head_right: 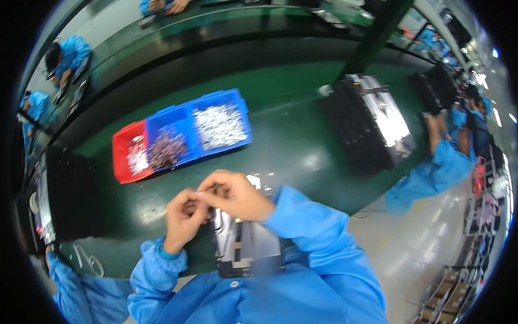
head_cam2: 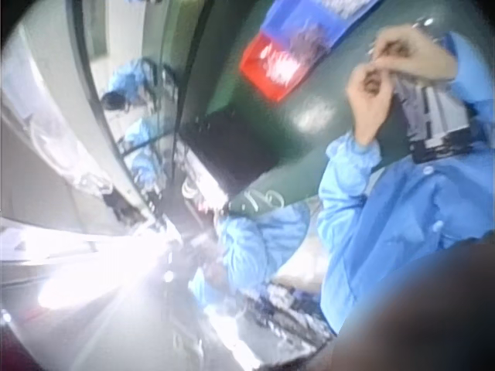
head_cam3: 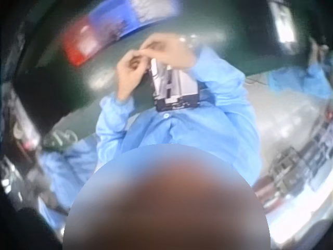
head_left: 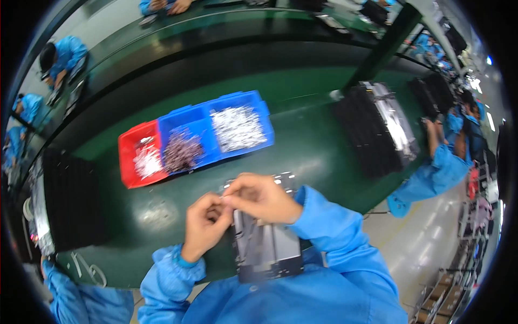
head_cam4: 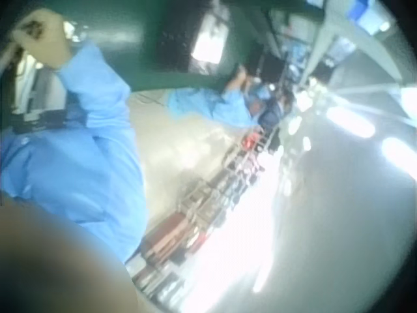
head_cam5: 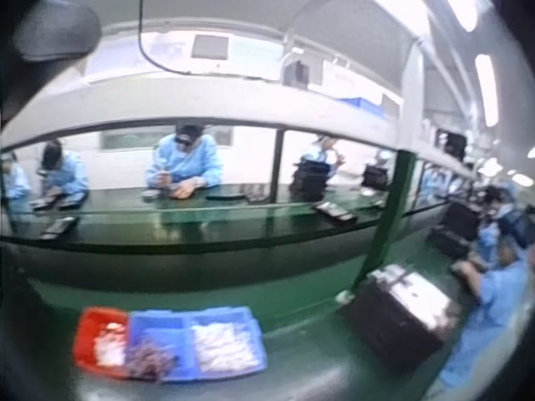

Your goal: Assemble internal electronic components and wires into a tablet or mobile device chassis on a production line.

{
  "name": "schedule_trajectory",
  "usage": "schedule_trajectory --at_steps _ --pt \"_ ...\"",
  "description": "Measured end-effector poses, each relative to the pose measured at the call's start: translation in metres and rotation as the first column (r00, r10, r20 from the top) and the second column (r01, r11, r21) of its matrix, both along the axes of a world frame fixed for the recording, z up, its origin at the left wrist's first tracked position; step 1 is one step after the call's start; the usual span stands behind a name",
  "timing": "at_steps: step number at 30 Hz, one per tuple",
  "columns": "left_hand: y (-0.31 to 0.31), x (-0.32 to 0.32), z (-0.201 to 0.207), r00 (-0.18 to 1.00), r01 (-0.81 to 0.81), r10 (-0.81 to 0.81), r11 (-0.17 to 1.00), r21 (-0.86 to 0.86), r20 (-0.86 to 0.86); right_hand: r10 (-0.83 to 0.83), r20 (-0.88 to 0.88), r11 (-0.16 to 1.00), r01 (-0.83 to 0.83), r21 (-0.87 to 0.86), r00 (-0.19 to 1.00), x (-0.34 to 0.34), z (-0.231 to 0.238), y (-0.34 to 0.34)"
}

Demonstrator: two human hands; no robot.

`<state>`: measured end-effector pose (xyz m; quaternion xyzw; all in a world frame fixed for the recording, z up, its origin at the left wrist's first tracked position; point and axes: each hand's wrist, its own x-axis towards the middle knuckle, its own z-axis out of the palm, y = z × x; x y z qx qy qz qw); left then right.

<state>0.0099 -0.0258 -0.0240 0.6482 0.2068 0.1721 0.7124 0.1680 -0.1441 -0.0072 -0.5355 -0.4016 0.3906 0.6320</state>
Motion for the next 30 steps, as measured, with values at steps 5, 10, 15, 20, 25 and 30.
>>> schedule_trajectory --at_steps 5,10,15,20,25,30 --pt "0.000 -0.004 -0.002 0.996 -0.057 0.059 0.998 -0.026 0.071 0.063 -0.053 0.992 -0.069 -0.107 0.997 -0.002 0.005 -0.001" --pt "0.003 -0.010 -0.003 0.996 -0.056 0.054 0.998 0.023 0.074 0.082 -0.024 0.991 -0.084 -0.106 0.996 -0.004 -0.001 0.001" --pt "0.006 -0.008 0.005 0.998 -0.055 0.055 0.998 0.008 0.010 0.028 0.242 0.996 -0.006 -0.091 0.970 0.001 0.000 -0.002" --pt "0.017 -0.009 0.015 0.997 -0.076 0.074 0.994 -0.083 -0.032 -0.007 0.353 0.989 0.058 -0.136 0.936 0.002 0.016 -0.003" --pt "0.023 -0.012 0.011 0.997 -0.040 0.031 0.992 -0.122 -0.068 0.068 0.418 0.979 0.020 -0.203 0.906 0.002 0.020 -0.003" --pt "0.029 -0.012 0.021 0.980 0.100 -0.152 0.936 -0.339 -0.131 0.029 0.562 0.998 0.003 -0.056 0.827 0.003 0.018 -0.007"
